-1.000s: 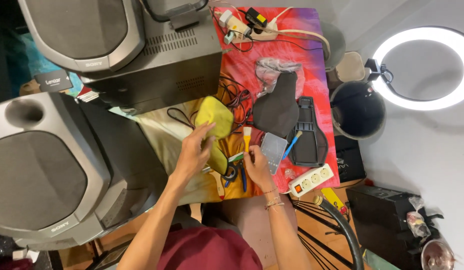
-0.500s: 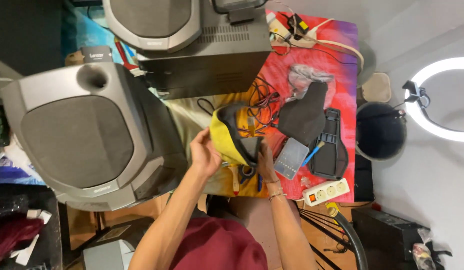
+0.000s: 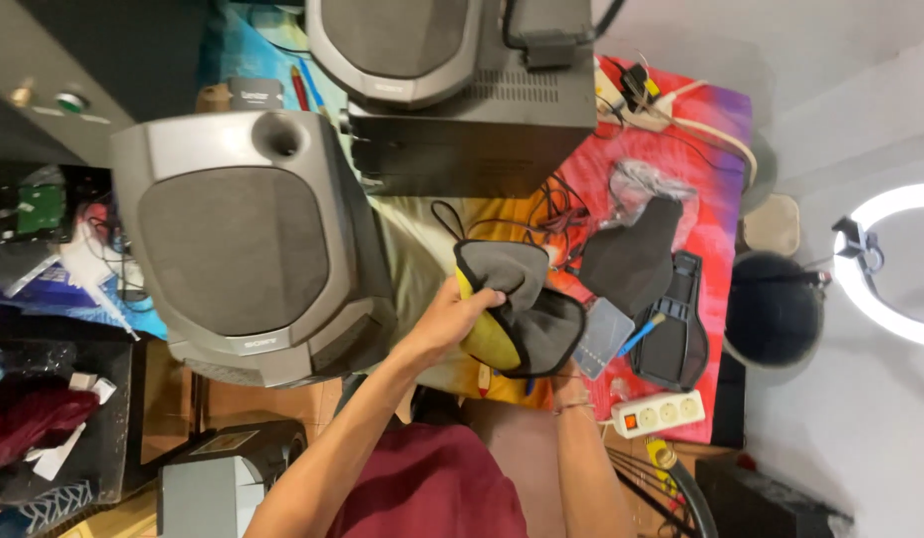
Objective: The person handles a gray electronic device, turning it over to inspect its sides and back. They then pick up a Sony speaker and a black plastic frame, manipulating the frame with their hands. Finally, the person uses a yellow cloth to wipe the surface of the speaker and organizes various tools and small items on the cluttered workbench.
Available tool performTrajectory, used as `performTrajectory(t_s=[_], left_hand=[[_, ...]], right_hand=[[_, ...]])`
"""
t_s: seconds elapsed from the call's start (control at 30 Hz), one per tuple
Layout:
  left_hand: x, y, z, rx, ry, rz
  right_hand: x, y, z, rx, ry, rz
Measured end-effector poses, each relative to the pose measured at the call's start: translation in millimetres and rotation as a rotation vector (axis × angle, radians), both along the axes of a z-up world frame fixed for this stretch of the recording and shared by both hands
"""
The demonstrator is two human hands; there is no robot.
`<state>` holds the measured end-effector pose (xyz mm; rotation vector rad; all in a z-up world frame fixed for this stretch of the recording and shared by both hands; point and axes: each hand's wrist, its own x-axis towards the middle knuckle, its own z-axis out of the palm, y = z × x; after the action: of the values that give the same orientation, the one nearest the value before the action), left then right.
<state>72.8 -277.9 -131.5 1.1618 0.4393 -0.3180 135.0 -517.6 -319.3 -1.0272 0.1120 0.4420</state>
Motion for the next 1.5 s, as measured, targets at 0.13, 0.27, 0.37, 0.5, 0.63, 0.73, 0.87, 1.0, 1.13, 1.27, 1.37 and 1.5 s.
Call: performTrajectory(t_s=[0.13, 0.27, 0.37, 0.5, 0.63, 0.73, 0.87, 1.0, 1.13, 1.27, 1.37, 1.5], left_hand=[[-3.5, 25.0, -2.7, 0.086, 0.013, 0.084], [-33.0, 49.9, 30.6, -0.113, -0.078, 0.254], [-40.0, 79.1, 121.3, -0.218, -0.147, 0.426], [-63.8, 132.4, 141.2, -0.157, -0.134, 0.580], [-87.7, 210.0, 172.4, 0.363, -0.218, 0.552], [-107.1, 241.3, 183.7, 1.077, -0.196, 0.532], [-110.9, 256.6, 180.5, 1.482, -0.478, 0.527], [-86.6, 250.8, 161.0, 1.477, -0.587, 0.403], [-60.5, 233.2, 159.3, 1.545, -0.640, 0.401], [-42.2, 206.9, 156.7, 1.681, -0.695, 0.360], [-36.9, 187.3, 149.4, 1.603, -0.789, 0.347], [-38.6, 132.5, 157.3, 1.371, -1.038, 0.333]], right_hand=[[20.3, 28.5, 28.9, 0.224, 0.230, 0.036], [32.9, 86.5, 180.4, 0.012, 0.015, 0.306], [30.9, 134.8, 258.8, -0.050, -0.184, 0.491], [26.9, 183.4, 308.4, 0.017, -0.212, 0.620], [40.9, 245.9, 327.5, -0.174, -0.401, 0.573], [52.0, 276.5, 323.1, -0.479, -0.646, 0.358], [31.5, 283.2, 331.0, -0.513, -0.649, 0.324], [29.0, 285.1, 321.3, -0.795, -0.754, 0.387], [27.2, 312.1, 355.7, -0.646, -0.887, 0.139], [33.1, 309.4, 354.2, -0.754, -0.918, -0.053], [21.9, 276.4, 335.2, -0.704, -0.829, -0.052], [6.3, 210.1, 271.5, -0.543, -0.543, -0.005]])
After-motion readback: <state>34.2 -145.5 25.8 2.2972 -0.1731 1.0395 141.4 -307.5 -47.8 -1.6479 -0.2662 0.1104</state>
